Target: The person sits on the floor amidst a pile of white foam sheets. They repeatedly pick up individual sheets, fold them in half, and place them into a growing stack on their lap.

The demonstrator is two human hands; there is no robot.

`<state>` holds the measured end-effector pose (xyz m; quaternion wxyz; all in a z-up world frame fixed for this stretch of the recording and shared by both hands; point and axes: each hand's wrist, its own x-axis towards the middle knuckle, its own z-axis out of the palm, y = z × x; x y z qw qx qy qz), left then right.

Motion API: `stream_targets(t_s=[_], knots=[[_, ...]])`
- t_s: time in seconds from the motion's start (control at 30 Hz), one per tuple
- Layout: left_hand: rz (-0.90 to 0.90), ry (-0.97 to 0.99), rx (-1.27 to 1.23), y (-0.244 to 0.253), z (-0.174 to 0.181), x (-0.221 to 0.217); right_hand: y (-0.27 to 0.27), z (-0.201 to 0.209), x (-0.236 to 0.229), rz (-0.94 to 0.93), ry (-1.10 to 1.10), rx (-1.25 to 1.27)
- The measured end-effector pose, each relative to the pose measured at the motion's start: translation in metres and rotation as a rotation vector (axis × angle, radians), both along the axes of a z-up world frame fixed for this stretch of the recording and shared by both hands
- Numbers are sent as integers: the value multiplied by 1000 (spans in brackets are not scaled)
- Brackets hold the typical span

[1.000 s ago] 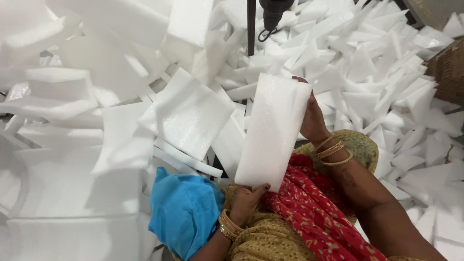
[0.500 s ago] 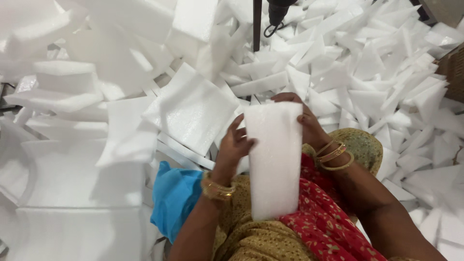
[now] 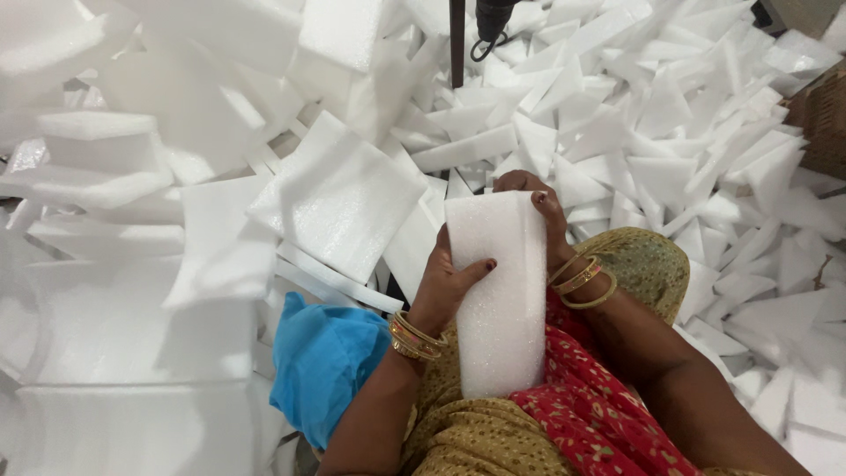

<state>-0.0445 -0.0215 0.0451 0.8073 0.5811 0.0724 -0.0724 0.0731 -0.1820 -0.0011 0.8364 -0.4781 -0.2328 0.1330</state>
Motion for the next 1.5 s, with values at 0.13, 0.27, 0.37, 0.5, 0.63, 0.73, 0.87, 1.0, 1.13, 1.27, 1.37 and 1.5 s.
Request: stream_targets(t_s=[0.13, 0.27, 0.37, 0.5, 0.63, 0.73, 0.87, 1.0, 1.13, 1.27, 1.37, 1.5], knots=[[-13, -25, -69, 6, -7, 6, 1, 0, 3, -41, 70, 6], [-16, -16, -79, 14, -12, 18, 11, -2, 18, 22, 163, 41], [-10, -90, -126, 18, -19, 25, 20, -7, 31, 56, 168, 122], [-2, -75, -173, 28, -32, 55, 29, -17, 58, 78, 160, 228], [-28, -51, -319, 40, -45, 97, 46, -25, 109, 98, 275, 310], [-29, -75, -335, 47, -50, 122, 60, -27, 133, 112, 330, 331], [-10, -147, -302, 57, -43, 158, 73, -20, 179, 149, 316, 364], [-14, -123, -256, 68, -21, 198, 88, -12, 225, 132, 347, 420], [-2, -128, -238, 72, -3, 226, 92, -1, 254, 75, 379, 389], [-12, -104, -263, 68, -10, 218, 83, -1, 247, 37, 396, 320], [-35, -183, -272, 56, -29, 192, 66, -15, 223, -5, 406, 187], [50, -68, -198, 31, -53, 147, 46, -47, 179, 11, 276, -7]])
